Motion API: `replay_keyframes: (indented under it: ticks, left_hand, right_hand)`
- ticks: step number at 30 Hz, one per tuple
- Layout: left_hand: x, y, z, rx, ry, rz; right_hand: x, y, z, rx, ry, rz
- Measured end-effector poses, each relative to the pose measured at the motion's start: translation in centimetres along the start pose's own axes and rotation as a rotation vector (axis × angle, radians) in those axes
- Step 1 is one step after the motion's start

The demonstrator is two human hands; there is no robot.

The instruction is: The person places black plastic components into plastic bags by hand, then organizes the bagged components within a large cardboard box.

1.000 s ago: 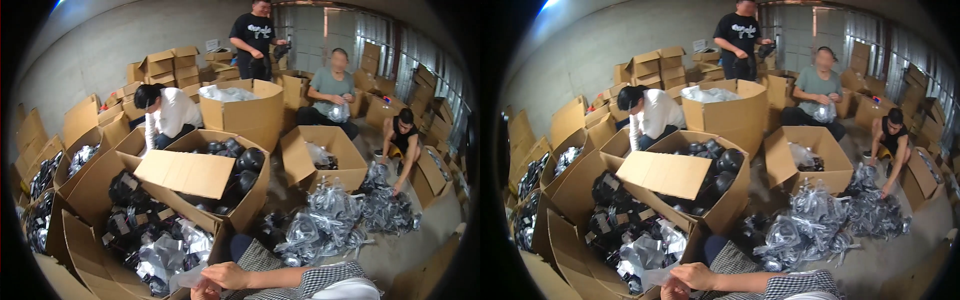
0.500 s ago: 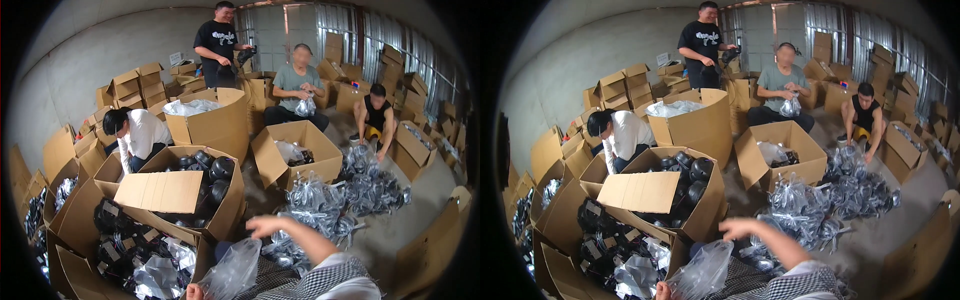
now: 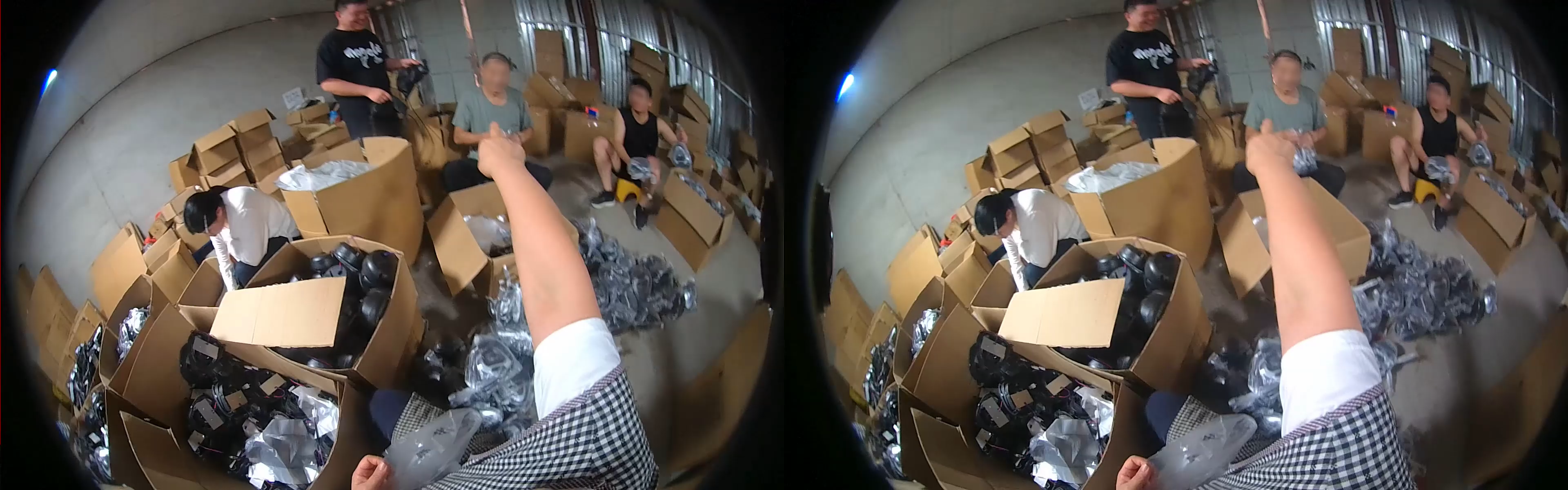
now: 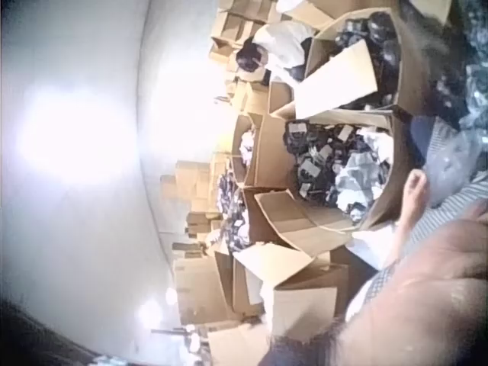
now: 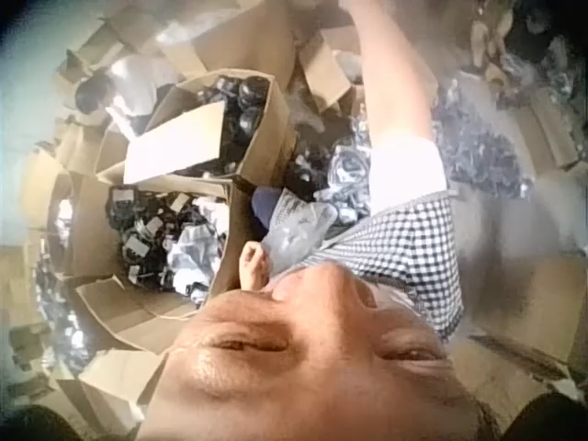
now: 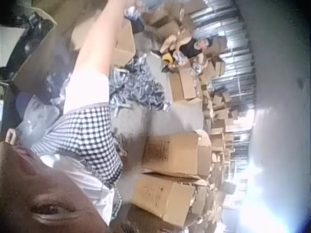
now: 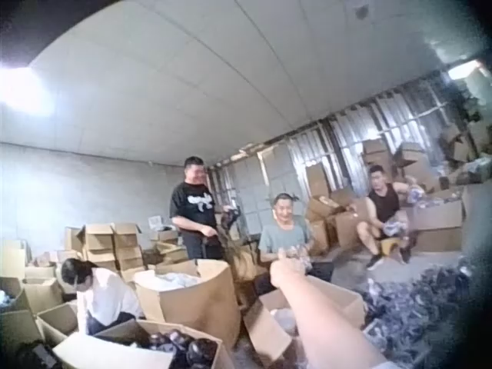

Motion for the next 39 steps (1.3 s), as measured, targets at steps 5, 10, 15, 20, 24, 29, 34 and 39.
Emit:
replay_keyframes:
  ticks: [5,10,15,20,24,29,34,39]
  left_hand:
    - [-2.3,0.5,-1.2,-0.092,0.151,0.038]
    - [-1.1,1.7,-2.3,-0.16,0.096,0.077]
    - [-0.4,2.3,-2.8,-0.103,0.12,0.139]
    - [-0.8,1.5,-2.1,-0.088,0.109,0.118]
    - [-1.5,0.2,0.7,-0.087,0.033,0.058]
    - [-1.7,-0.5,1.8,-0.104,0.013,0.01]
    - [-0.3,-2.3,7.8,0.005,-0.239,-0.259]
    - [-1.8,-1.8,8.6,-0.026,-0.342,-0.209]
  right_hand:
    - [-2.0,-3.9,-0.3,0.063,-0.06,0.122]
    - [2.3,-3.7,-2.3,0.05,0.119,0.03]
    - [2.7,-3.7,-3.1,0.12,0.077,0.038]
    - [1.0,-3.4,-2.7,0.117,0.008,0.077]
    - [1.0,-0.3,-1.1,0.0,0.052,0.013]
    - [4.2,1.9,-1.2,-0.018,0.151,0.031]
    - [8.3,16.7,6.2,-0.402,0.144,0.245]
    - [13.9,18.5,-6.5,-0.389,0.534,-0.136]
Point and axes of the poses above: each hand's wrist, its own z-axis towards the middle knuckle, its own y-axis out of the back of the hand, x = y × z, the point moved 1 cm from there along z, towards the middle knuckle, and after that the axes turned 15 degrees about x, right-handed, at the moved point
